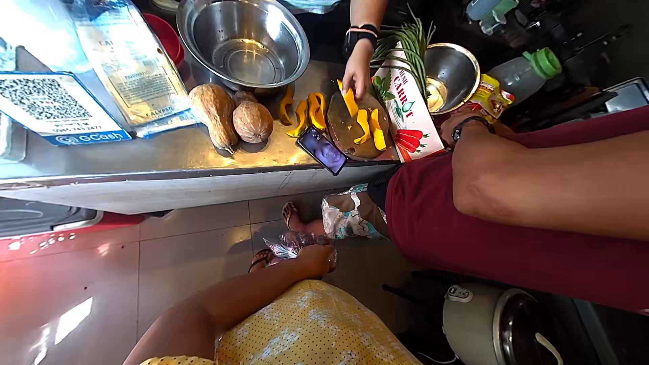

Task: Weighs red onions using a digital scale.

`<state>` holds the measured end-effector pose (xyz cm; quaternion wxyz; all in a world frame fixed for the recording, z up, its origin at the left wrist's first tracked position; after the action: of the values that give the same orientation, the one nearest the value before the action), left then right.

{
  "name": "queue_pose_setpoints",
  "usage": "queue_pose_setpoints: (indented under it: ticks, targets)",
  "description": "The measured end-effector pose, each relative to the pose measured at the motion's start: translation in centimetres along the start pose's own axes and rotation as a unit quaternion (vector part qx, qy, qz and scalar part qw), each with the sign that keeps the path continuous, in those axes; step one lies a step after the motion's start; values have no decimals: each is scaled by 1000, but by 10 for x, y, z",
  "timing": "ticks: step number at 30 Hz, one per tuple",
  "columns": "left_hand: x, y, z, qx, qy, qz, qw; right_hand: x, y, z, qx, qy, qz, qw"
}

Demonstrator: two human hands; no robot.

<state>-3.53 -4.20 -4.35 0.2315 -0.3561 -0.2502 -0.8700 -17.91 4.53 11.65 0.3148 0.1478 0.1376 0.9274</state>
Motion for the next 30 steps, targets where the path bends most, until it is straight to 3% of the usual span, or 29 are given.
queue_pose_setpoints:
  ticks: [4,6,9,11,13,15,18,20,22,30]
  targets:
    - [0,0,0,0,-7,5,1000,12,0,-20,6,183,-6,983]
    - [0,1,1,1,-6,6,1000,0,1,-4,-22,95,-27,995]
    - [-1,1,1,1,-2,6,1000,-7,2,3,17,14,-51,998]
    - [-2,2,1,0,-4,4,1000,7,-1,-33,10,51,-15,999]
    - [-3,3,3,0,-5,4,1000,35,-9,-117,-16,177,64,982]
    - [-4,4,5,3,0,5,1000,42,-13,-169,-7,217,71,974]
    - [-9,6,9,8,12,5,1000,25,-10,-154,36,231,51,971]
    - [-12,9,12,14,18,7,1000,13,-9,-135,35,157,47,986]
    - [-16,11,16,23,22,12,999,8,-10,-133,34,133,47,989]
    - [-30,19,25,53,33,32,998,16,-17,-191,29,174,64,982]
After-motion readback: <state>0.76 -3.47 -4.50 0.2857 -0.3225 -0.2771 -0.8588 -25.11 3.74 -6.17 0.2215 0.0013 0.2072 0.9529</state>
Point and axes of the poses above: each hand's wrist, its own z-axis away from the middle knuckle, its own y-axis out of the back of the hand, x = y × z, the point moved 7 cm from there along -z, towards the middle knuckle, and after that the axes turned 3 degrees about z, right-handed, at the moved point
